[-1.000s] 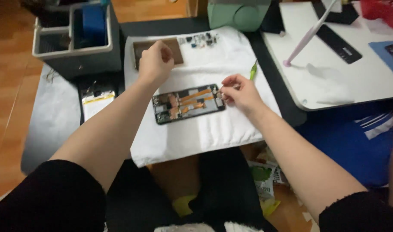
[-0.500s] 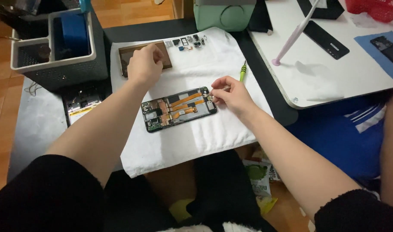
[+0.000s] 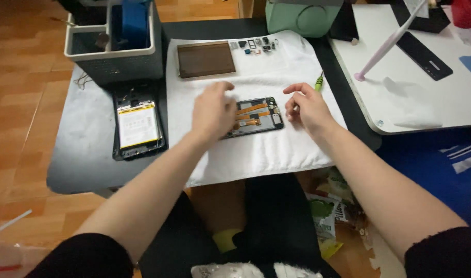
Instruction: Final assembly of a smartphone, including connecting internal ribbon cables, installing the battery, and fitting the motherboard into the frame.
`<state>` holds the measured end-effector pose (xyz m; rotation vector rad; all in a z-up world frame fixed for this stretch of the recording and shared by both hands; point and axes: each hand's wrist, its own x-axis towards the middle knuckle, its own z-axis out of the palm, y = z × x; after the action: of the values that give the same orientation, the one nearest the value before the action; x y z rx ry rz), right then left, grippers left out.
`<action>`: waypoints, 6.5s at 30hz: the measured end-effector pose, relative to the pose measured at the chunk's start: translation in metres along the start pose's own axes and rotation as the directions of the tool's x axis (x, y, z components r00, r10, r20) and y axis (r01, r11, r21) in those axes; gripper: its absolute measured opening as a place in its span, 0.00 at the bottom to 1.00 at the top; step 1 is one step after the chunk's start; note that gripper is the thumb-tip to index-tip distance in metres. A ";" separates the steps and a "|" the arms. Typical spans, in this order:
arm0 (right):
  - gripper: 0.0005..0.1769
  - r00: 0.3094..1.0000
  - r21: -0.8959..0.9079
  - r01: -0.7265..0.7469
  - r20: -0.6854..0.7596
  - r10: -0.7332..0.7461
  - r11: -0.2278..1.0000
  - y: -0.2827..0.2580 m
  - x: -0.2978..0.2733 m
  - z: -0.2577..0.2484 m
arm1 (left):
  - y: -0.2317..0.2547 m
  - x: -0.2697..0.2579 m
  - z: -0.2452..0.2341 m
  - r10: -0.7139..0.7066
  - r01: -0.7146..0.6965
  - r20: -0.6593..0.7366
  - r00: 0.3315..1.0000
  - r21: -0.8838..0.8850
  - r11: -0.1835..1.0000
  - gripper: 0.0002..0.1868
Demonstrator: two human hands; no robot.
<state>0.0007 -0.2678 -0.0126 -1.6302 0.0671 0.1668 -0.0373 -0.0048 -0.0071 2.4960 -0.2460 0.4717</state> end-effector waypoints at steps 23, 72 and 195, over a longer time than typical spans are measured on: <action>0.29 0.938 -0.781 0.251 0.343 0.057 0.572 -0.057 -0.059 0.008 | 0.025 -0.031 0.019 0.129 -0.150 0.101 0.986 0.242 0.959 0.24; 0.10 0.935 -0.126 -0.189 0.278 0.218 0.974 -0.054 -0.056 -0.012 | 0.079 0.000 0.051 -0.077 0.189 0.292 0.953 -0.378 0.906 0.18; 0.09 0.933 -0.252 -0.280 0.157 0.325 0.926 -0.070 -0.058 0.012 | 0.022 -0.058 -0.014 -0.054 0.045 -0.074 0.996 -0.125 0.991 0.16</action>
<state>-0.0475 -0.2547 0.0643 -1.8150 0.1550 0.5934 -0.0999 -0.0107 -0.0078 2.3523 -0.1769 0.5160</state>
